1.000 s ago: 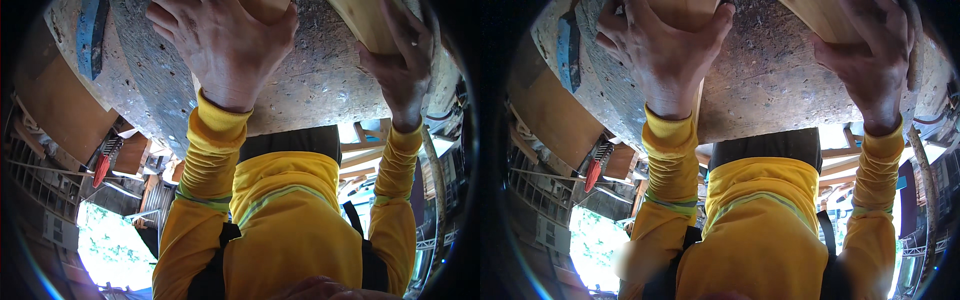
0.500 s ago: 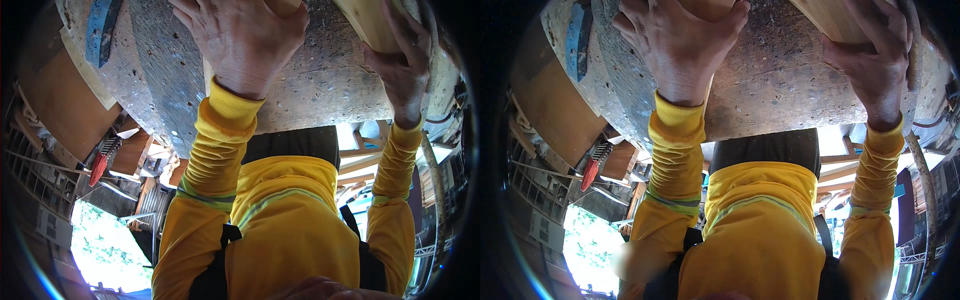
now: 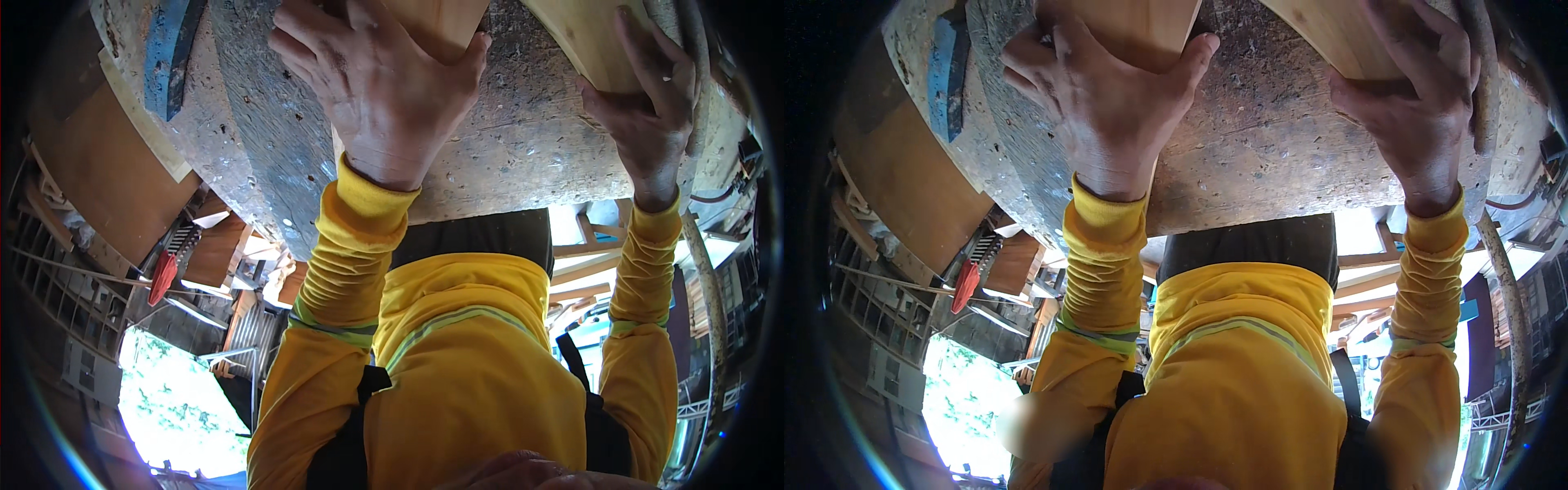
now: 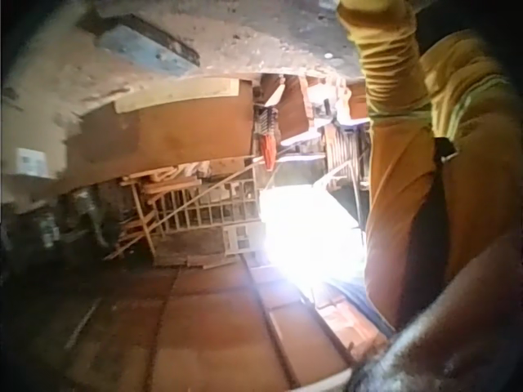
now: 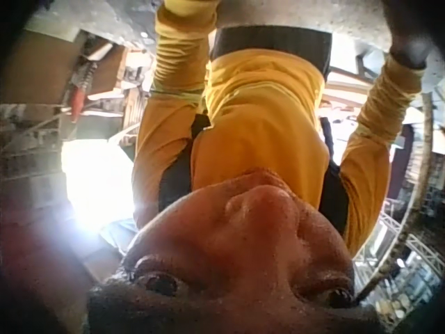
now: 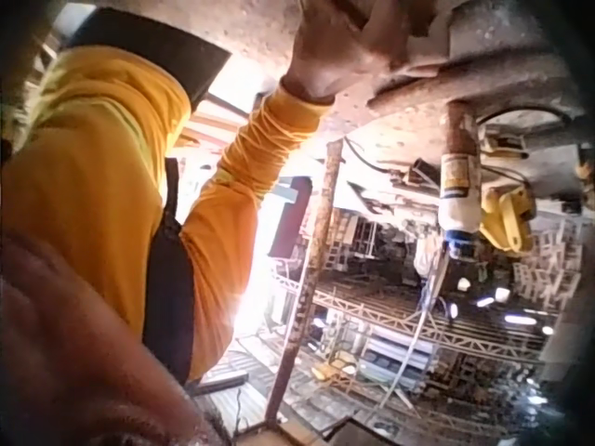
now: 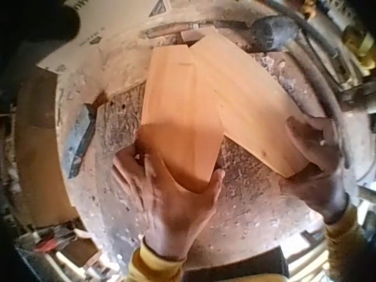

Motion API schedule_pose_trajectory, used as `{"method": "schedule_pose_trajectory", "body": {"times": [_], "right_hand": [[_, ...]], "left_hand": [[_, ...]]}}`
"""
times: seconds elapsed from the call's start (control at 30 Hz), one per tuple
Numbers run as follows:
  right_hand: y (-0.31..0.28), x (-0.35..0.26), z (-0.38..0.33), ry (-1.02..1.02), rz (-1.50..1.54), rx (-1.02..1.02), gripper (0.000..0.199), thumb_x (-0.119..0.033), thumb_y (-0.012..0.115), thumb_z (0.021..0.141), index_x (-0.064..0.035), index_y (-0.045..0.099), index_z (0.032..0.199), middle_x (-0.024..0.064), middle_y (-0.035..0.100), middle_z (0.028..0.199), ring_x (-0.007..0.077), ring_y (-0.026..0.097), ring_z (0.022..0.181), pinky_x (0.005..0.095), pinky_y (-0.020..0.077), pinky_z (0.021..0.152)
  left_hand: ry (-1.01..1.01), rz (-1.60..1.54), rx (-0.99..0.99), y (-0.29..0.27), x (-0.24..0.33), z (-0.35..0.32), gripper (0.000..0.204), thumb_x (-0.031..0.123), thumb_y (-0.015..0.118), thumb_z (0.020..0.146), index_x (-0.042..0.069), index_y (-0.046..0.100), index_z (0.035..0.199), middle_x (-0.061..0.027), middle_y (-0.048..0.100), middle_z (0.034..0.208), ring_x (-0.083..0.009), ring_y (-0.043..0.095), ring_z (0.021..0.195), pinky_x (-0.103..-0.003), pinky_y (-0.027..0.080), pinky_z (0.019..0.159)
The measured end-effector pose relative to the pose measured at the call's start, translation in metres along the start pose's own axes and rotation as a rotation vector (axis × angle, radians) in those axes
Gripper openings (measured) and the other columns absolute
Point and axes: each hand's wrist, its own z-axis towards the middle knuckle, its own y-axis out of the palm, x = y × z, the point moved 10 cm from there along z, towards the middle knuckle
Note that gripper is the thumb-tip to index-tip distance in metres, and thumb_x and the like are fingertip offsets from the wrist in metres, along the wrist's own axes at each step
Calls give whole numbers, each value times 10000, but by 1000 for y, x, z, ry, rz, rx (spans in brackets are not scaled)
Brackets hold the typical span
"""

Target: Assembling and stapling wooden chair or furniture frame components.

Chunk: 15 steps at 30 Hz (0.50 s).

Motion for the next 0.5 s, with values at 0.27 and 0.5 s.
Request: {"method": "schedule_pose_trajectory", "body": {"times": [0.27, 0.5], "right_hand": [[3, 8, 3, 36, 7, -83, 752, -34, 887, 562, 58, 649, 1270, 195, 528, 1331, 316, 609, 1168, 361, 524, 931], [5, 8, 6, 45, -28, -156, 768, -39, 889, 578, 57, 632, 1295, 184, 518, 1344, 306, 596, 1188, 345, 523, 923]], "left_hand": [[-173, 98, -192, 11, -11, 0, 1085, 560, 822, 674, -60, 391, 1453, -279, 389, 1244, -443, 403, 1143, -632, 355, 960], [-45, 202, -116, 3, -1, 1, 1081, 532, 831, 665, -57, 388, 1457, -275, 381, 1233, -439, 400, 1137, -629, 347, 965]]}}
